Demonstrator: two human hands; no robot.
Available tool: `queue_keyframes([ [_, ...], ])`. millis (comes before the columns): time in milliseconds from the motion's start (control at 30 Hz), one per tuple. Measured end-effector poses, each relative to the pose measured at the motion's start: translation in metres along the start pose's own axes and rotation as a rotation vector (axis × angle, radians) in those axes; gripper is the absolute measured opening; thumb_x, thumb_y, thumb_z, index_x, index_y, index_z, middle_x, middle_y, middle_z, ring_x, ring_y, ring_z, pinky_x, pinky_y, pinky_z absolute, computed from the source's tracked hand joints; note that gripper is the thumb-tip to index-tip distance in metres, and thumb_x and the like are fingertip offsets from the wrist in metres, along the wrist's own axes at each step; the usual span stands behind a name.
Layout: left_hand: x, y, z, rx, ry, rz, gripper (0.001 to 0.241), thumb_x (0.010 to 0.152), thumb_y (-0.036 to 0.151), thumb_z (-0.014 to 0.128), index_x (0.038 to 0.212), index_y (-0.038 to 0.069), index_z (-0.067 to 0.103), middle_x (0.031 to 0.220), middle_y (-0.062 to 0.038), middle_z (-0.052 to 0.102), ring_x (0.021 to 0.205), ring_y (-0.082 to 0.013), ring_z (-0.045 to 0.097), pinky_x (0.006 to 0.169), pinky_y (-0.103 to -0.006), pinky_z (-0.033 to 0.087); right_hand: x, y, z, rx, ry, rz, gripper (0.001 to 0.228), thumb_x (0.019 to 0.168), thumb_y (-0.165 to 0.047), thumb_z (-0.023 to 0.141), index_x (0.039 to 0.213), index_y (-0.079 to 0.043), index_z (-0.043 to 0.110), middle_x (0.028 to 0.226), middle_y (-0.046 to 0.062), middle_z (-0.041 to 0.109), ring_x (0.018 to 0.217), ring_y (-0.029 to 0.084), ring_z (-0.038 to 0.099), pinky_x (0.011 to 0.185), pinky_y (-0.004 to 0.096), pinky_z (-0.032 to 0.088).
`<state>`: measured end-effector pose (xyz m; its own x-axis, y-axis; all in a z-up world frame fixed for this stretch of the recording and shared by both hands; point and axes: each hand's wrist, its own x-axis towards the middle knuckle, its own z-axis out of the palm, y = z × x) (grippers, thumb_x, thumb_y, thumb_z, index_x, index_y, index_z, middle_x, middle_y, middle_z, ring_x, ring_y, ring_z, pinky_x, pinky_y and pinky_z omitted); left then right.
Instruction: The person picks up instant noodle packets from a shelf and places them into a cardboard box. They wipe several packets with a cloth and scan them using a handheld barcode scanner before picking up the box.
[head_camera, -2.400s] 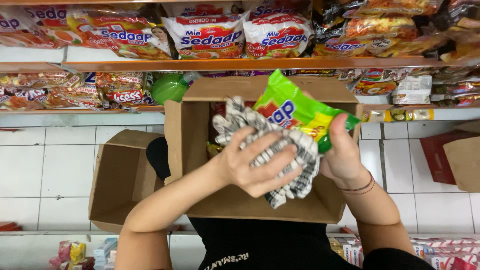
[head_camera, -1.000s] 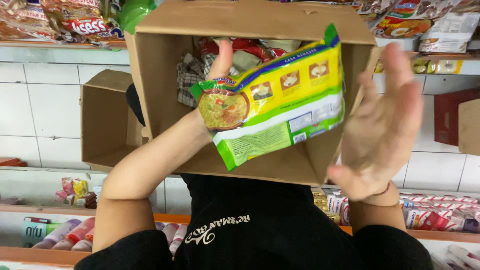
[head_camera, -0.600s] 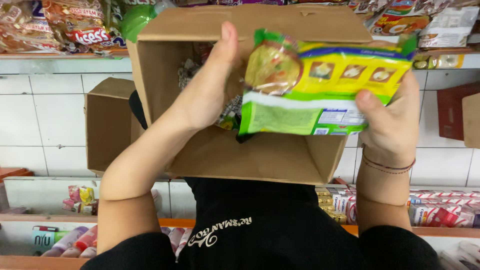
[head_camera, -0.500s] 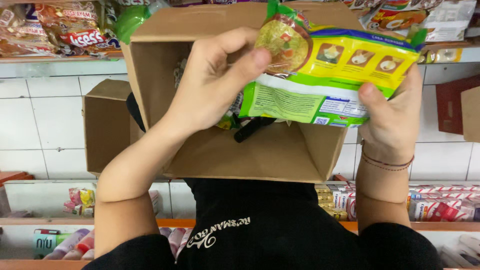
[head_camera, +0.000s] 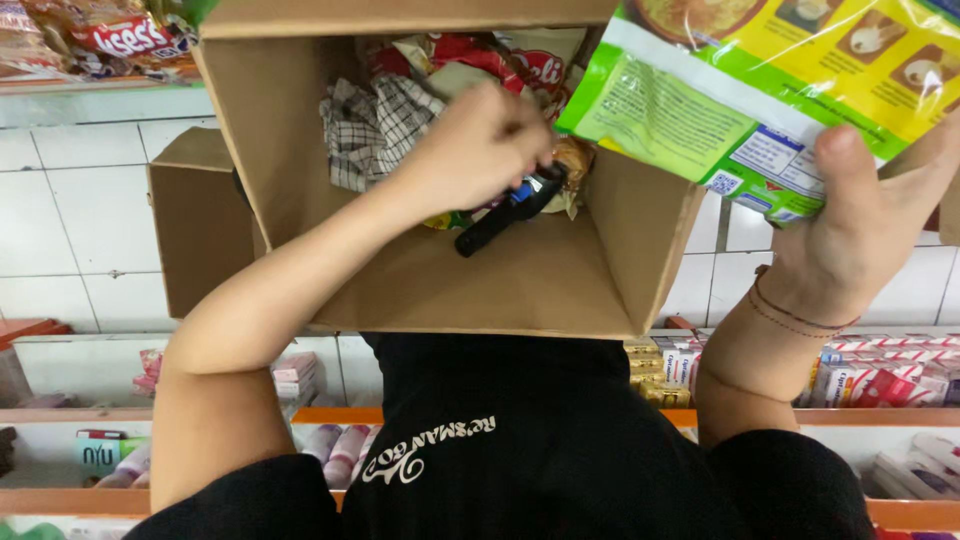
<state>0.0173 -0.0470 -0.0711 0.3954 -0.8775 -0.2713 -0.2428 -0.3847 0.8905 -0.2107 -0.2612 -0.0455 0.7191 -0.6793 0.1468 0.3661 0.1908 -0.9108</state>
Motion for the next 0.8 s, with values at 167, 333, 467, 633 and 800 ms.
queue_keyframes([
  [167, 0.018, -0.073, 0.087, 0.730, -0.336, -0.149, 0.044, 0.092, 0.035, 0.071, 0.117, -0.001, 0.069, 0.113, -0.022, 0.071, 0.102, -0.0382, 0.069, 0.084, -0.0466, 0.057, -0.006, 0.013, -0.009, 0.005, 0.014, 0.004, 0.072, 0.105, -0.005, 0.084, 0.159, 0.005, 0.038, 0.140, 0.015, 0.057, 0.126, 0.023, 0.060, 0.114, 0.034, 0.048],
  [333, 0.032, -0.108, 0.125, 0.820, -0.468, -0.355, 0.095, 0.089, 0.008, 0.064, 0.166, 0.028, 0.011, 0.123, -0.020, 0.067, 0.103, -0.0359, 0.071, 0.081, -0.0497, 0.061, -0.005, 0.017, -0.004, 0.078, -0.030, 0.047, 0.074, 0.102, -0.004, 0.081, 0.160, 0.005, 0.036, 0.138, 0.014, 0.057, 0.125, 0.022, 0.059, 0.114, 0.034, 0.047],
  [467, 0.019, -0.093, 0.107, 0.829, -0.472, -0.322, 0.105, 0.089, 0.004, 0.064, 0.173, 0.024, 0.005, 0.114, -0.023, 0.073, 0.100, -0.0374, 0.074, 0.083, -0.0491, 0.061, -0.009, 0.014, 0.005, 0.112, -0.042, 0.040, 0.072, 0.103, -0.007, 0.079, 0.159, -0.002, 0.034, 0.143, 0.011, 0.055, 0.130, 0.021, 0.058, 0.115, 0.034, 0.047],
  [633, -0.007, -0.048, 0.054, 0.484, -0.247, -0.251, 0.104, 0.078, 0.031, 0.083, 0.156, -0.001, 0.023, 0.114, -0.029, 0.068, 0.103, -0.0421, 0.069, 0.092, -0.0470, 0.055, -0.008, 0.012, 0.011, 0.186, 0.012, 0.080, 0.060, 0.109, -0.013, 0.073, 0.156, 0.000, 0.038, 0.141, 0.014, 0.057, 0.126, 0.023, 0.060, 0.111, 0.037, 0.050],
  [800, -0.056, -0.006, 0.017, -0.213, -0.123, 0.306, 0.079, 0.082, 0.021, 0.083, 0.144, -0.007, 0.042, 0.125, -0.025, 0.066, 0.116, -0.0384, 0.070, 0.104, -0.0446, 0.054, -0.010, 0.009, 0.024, 0.233, 0.013, 0.050, 0.052, 0.116, -0.017, 0.068, 0.155, 0.001, 0.040, 0.141, 0.013, 0.057, 0.126, 0.022, 0.061, 0.112, 0.036, 0.050],
])
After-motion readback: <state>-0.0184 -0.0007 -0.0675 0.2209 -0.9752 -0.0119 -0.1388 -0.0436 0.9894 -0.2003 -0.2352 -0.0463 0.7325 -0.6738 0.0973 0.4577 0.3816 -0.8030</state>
